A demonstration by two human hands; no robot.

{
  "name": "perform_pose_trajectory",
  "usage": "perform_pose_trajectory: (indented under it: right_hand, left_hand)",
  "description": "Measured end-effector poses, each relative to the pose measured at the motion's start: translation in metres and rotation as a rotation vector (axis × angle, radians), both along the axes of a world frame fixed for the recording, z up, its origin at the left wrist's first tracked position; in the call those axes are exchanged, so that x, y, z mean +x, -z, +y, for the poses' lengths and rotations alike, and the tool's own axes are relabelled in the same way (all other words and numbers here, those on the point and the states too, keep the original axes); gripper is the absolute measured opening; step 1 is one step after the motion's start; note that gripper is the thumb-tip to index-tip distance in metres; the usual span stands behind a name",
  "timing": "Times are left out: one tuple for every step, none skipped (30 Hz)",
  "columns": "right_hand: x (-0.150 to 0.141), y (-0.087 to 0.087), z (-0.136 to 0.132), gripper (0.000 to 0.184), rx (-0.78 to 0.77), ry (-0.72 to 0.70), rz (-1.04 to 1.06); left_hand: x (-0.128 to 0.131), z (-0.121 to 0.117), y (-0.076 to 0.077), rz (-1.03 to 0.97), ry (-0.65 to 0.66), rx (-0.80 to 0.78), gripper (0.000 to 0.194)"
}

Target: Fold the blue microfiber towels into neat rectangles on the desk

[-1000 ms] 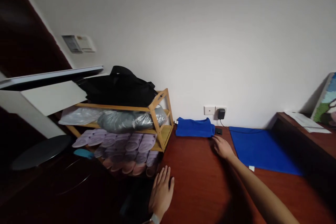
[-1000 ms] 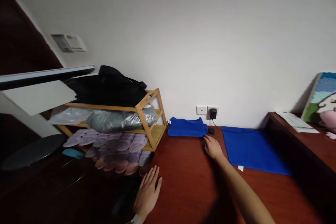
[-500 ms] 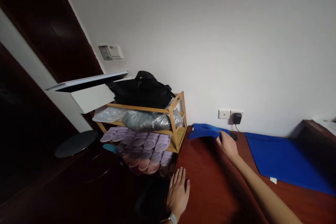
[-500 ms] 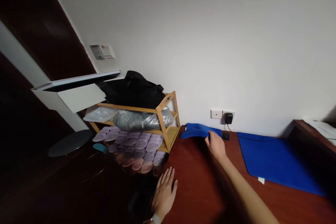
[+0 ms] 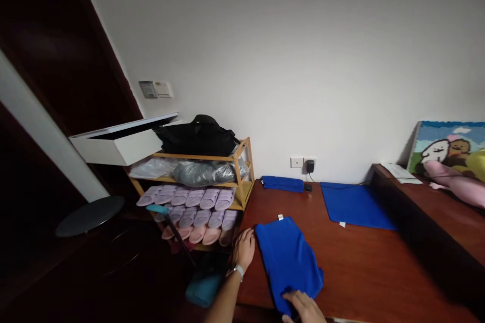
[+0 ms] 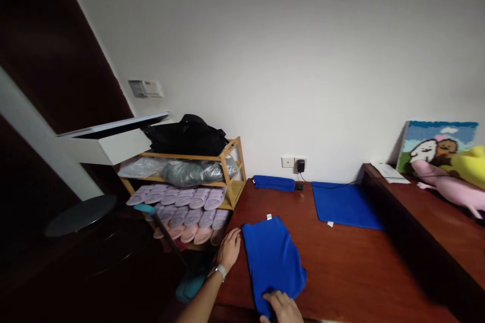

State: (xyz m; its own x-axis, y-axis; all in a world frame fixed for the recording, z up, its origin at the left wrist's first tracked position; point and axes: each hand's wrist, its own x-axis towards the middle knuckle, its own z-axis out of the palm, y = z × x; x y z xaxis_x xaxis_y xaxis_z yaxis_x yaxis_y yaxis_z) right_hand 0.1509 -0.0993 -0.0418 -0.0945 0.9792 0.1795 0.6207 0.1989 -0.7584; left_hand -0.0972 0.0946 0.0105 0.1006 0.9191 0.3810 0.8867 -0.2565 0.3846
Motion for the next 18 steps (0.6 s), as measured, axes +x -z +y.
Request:
perform_pose_trajectory:
  right_hand:
    - [0.010, -0.009, 0.002, 0.041, 0.017, 0.031, 0.036]
    - [0.021, -0.016, 0.005, 0.042, 0.037, 0.112, 0.059]
    - [0.034, -0.023, 0.011, 0.045, 0.048, 0.230, 0.066]
    - [0.045, -0.028, 0.017, 0.049, 0.041, 0.352, 0.061]
    - [0.055, -0.032, 0.024, 0.051, 0.015, 0.444, 0.062]
    - [0.062, -0.035, 0.030, 0.052, -0.024, 0.496, 0.076]
    - [0.066, -0.037, 0.036, 0.051, -0.067, 0.504, 0.102]
    - [0.066, -0.037, 0.040, 0.048, -0.103, 0.479, 0.137]
    - [0.063, -0.038, 0.042, 0.043, -0.128, 0.439, 0.174]
    - [0.058, -0.038, 0.041, 0.038, -0.138, 0.401, 0.204]
    - [0.051, -0.037, 0.038, 0.035, -0.138, 0.376, 0.224]
    - [0.044, -0.036, 0.033, 0.033, -0.128, 0.361, 0.235]
    - [0.037, -0.034, 0.026, 0.033, -0.108, 0.355, 0.255]
    - [0.031, -0.033, 0.017, 0.034, -0.080, 0.355, 0.288]
    - [0.025, -0.031, 0.007, 0.034, -0.051, 0.356, 0.332]
    - [0.021, -0.029, -0.003, 0.035, -0.027, 0.352, 0.384]
    - [0.018, -0.028, -0.012, 0.034, -0.011, 0.341, 0.440]
    - [0.015, -0.027, -0.022, 0.033, -0.002, 0.325, 0.493]
  left_hand:
    - [0.002, -0.007, -0.005, -0.007, -0.006, 0.010, 0.043]
    - [0.005, -0.017, -0.010, -0.016, -0.012, 0.023, 0.042]
    - [0.012, -0.029, -0.014, -0.022, -0.015, 0.037, 0.041]
    - [0.021, -0.042, -0.017, -0.029, -0.004, 0.048, 0.039]
    - [0.034, -0.057, -0.019, -0.039, 0.027, 0.048, 0.036]
    - [0.049, -0.073, -0.021, -0.050, 0.069, 0.036, 0.034]
    - [0.066, -0.090, -0.022, -0.069, 0.126, 0.005, 0.031]
    - [0.084, -0.105, -0.023, -0.086, 0.177, -0.040, 0.029]
    - [0.101, -0.119, -0.024, -0.098, 0.207, -0.091, 0.029]
    - [0.116, -0.130, -0.026, -0.111, 0.225, -0.146, 0.029]
    - [0.129, -0.139, -0.027, -0.123, 0.229, -0.197, 0.031]
    - [0.138, -0.146, -0.029, -0.137, 0.228, -0.244, 0.033]
    - [0.144, -0.150, -0.031, -0.150, 0.227, -0.283, 0.036]
    - [0.147, -0.153, -0.032, -0.160, 0.225, -0.314, 0.038]
    - [0.147, -0.155, -0.034, -0.165, 0.222, -0.335, 0.039]
    - [0.146, -0.157, -0.034, -0.165, 0.217, -0.348, 0.041]
    - [0.144, -0.159, -0.034, -0.159, 0.212, -0.355, 0.041]
    - [0.142, -0.162, -0.034, -0.152, 0.209, -0.360, 0.042]
